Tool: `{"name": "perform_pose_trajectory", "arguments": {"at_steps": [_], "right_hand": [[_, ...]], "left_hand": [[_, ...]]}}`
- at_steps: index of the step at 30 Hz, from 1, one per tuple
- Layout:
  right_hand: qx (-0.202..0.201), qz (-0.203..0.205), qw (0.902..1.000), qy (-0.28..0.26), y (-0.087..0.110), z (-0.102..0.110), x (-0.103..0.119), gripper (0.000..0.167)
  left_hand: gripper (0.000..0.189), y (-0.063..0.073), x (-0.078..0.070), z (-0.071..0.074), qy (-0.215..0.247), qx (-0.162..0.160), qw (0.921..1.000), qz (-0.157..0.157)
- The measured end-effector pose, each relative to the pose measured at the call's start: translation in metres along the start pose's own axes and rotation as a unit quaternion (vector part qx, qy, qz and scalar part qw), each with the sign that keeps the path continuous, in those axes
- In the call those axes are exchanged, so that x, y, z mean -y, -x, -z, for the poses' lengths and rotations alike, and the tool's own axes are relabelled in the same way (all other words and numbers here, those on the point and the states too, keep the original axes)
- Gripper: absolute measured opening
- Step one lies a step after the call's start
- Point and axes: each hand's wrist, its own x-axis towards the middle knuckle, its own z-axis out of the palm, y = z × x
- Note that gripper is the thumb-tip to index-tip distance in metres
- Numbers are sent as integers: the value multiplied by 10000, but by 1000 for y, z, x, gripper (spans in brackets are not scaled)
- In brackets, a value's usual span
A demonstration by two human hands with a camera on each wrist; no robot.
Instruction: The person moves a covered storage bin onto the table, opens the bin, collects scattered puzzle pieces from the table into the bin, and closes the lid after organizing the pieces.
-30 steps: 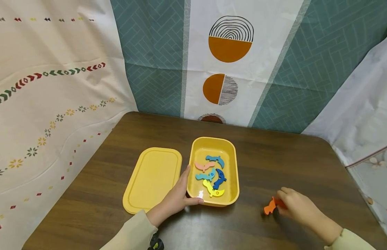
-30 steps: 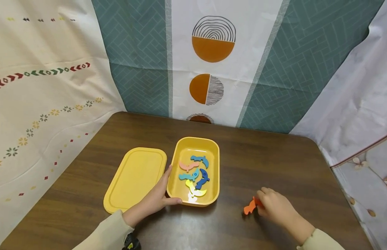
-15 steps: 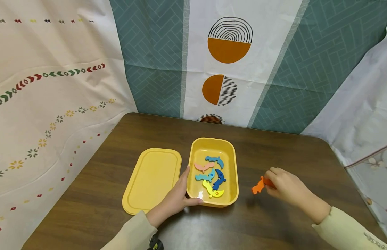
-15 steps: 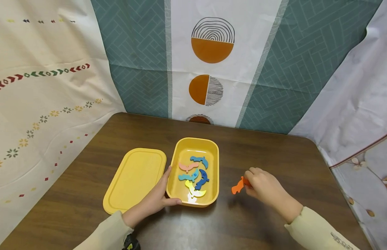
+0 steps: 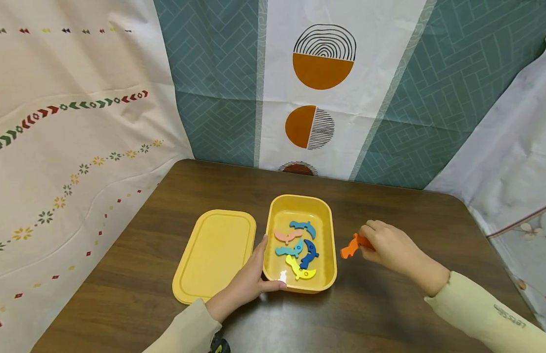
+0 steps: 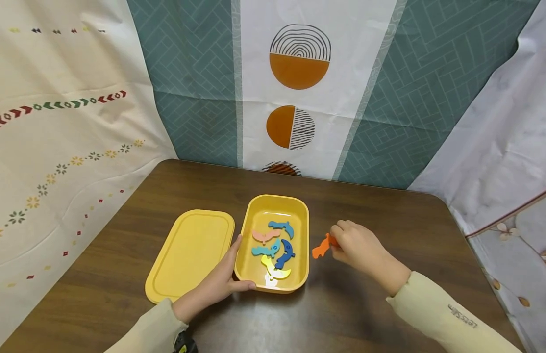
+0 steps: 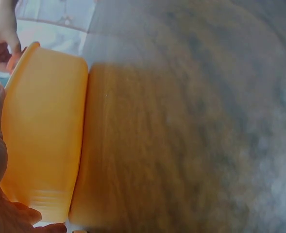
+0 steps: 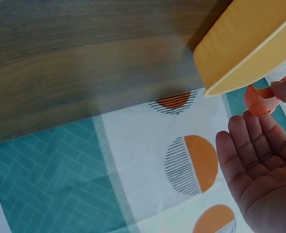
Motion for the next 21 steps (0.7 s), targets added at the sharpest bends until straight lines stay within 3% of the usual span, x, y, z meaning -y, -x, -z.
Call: {"name": "perform_pose_trajectory", "arguments": {"at_steps": [7, 21], "right_hand": [[-159, 94, 9998, 78, -13, -2, -2, 29], [18, 7, 10000, -10, -44, -6, 0, 23]], "left_hand": [[117, -1, 0, 0, -4, 3, 10000, -15], [116, 0, -1, 0, 23, -8, 10000, -57]]}}
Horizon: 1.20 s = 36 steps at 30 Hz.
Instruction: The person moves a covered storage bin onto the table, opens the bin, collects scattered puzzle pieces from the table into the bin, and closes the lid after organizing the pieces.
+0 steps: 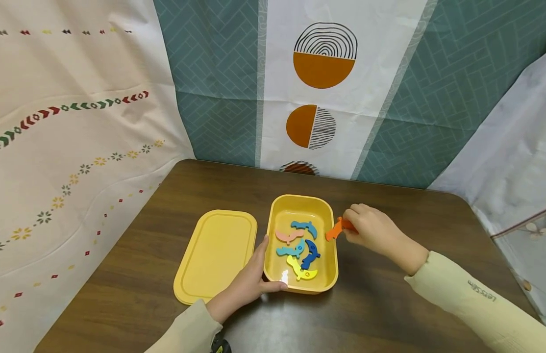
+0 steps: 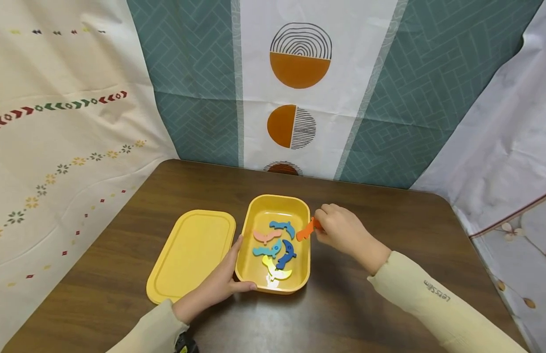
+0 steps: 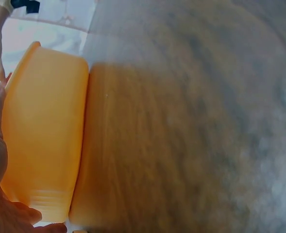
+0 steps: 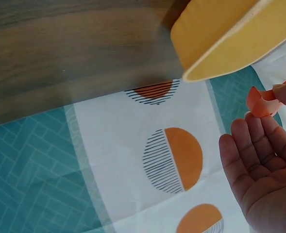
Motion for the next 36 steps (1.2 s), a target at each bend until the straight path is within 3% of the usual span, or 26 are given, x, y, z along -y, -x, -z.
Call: {"name": "perform_pose_trajectory", "arguments": {"at_steps": [13, 36], "right_hand": [[527, -367, 9979, -96, -29, -16, 9, 20], [681, -614, 9958, -53, -61, -57, 8, 18]], "left_hand": [[117, 2, 2, -2, -23, -44, 9998, -174], [118, 1, 4, -1, 87, -20, 9998, -161]]}}
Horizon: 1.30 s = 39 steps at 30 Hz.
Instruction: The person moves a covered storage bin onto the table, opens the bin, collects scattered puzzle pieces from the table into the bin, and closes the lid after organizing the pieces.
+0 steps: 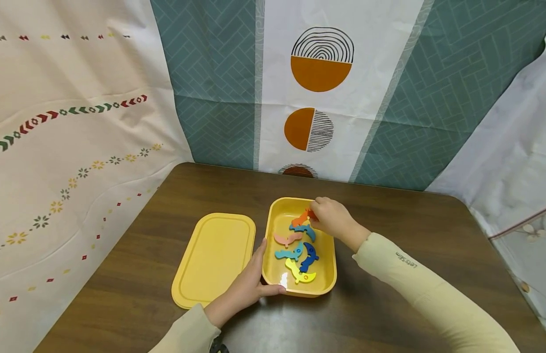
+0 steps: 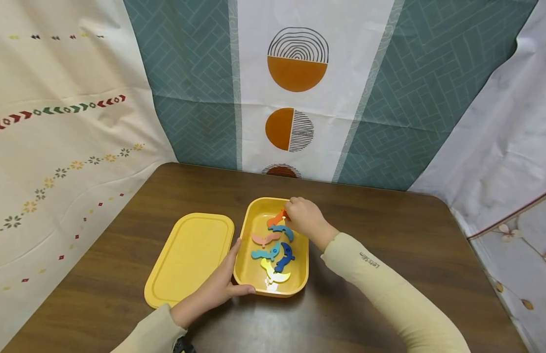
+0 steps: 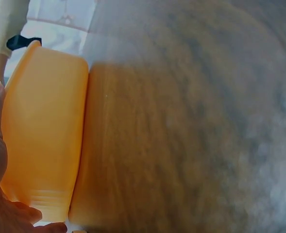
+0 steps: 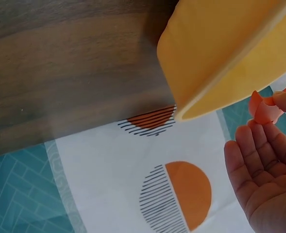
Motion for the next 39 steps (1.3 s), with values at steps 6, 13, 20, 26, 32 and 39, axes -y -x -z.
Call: {"name": "perform_pose_trajectory", "arguments": {"at_steps": [6, 13, 20, 26, 32, 39], "right_hand": [[130, -121, 9998, -24, -6, -10, 5, 16], [49, -130, 9999, -57, -15, -21, 9, 17], [33, -232, 9997, -26, -19, -35, 9, 18], [78, -259, 9996, -116, -24, -45, 11, 18], [369, -365, 9986, -75, -32, -52, 15, 19], [454, -503, 9977, -91, -37, -60, 9, 17]], "left_hand": [[118, 0, 0, -1, 72, 90, 9999, 16], [117, -1, 1, 0, -70, -26, 9999, -150], [118, -3, 0, 1, -68, 78, 9999, -106], [119, 0, -1, 1, 16, 60, 10000, -6], [118, 0, 0, 1, -4, 49, 10000, 7], [117, 0, 2, 2, -10, -22, 10000, -17]]}}
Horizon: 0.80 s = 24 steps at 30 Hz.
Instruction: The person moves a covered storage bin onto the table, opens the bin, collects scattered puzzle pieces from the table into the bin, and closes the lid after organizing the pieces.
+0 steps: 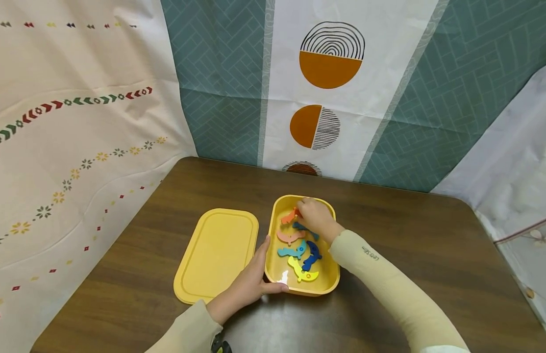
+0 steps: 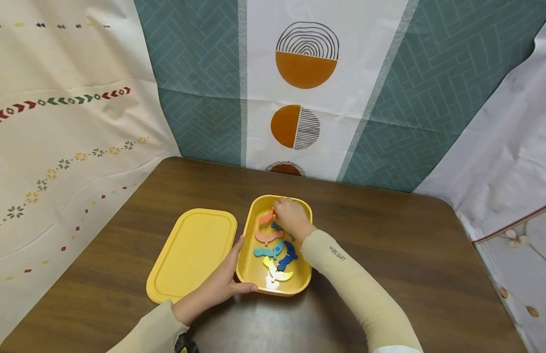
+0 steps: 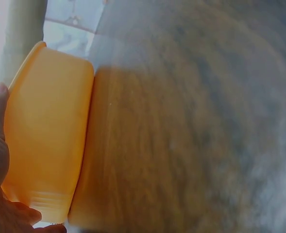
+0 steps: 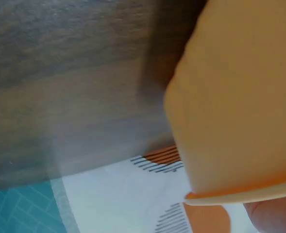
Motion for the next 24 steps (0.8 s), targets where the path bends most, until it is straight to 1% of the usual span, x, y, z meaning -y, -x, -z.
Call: {"name": "perform_pose_trajectory", "arguments": {"at_steps": [4, 9, 12, 15, 16, 21, 24], "right_hand": [[185, -102, 9996, -175, 0, -6, -5, 17], [437, -140, 9989, -135, 5, -15, -10, 14], [379, -191, 9988, -230, 7, -18, -10, 13], [227, -235, 9986, -416, 6, -17, -10, 13], [231, -243, 9985, -436, 6, -16, -9, 13], [256, -209, 9986, -414, 5, -17, -10, 15], [174, -159, 9989, -404, 5, -19, -10, 16]], "left_hand": [[117, 1, 1, 0, 3, 9, 10000, 17], [117, 1, 2, -1, 44, 33, 10000, 36], [117, 0, 2, -2, 35, 45, 10000, 52], [117, 0, 1, -1, 7, 20, 10000, 93], [117, -1, 1, -1, 3, 16, 9999, 119], [117, -1, 1, 0, 41, 10, 10000, 75], [118, -1, 1, 0, 65, 8, 10000, 45]]}}
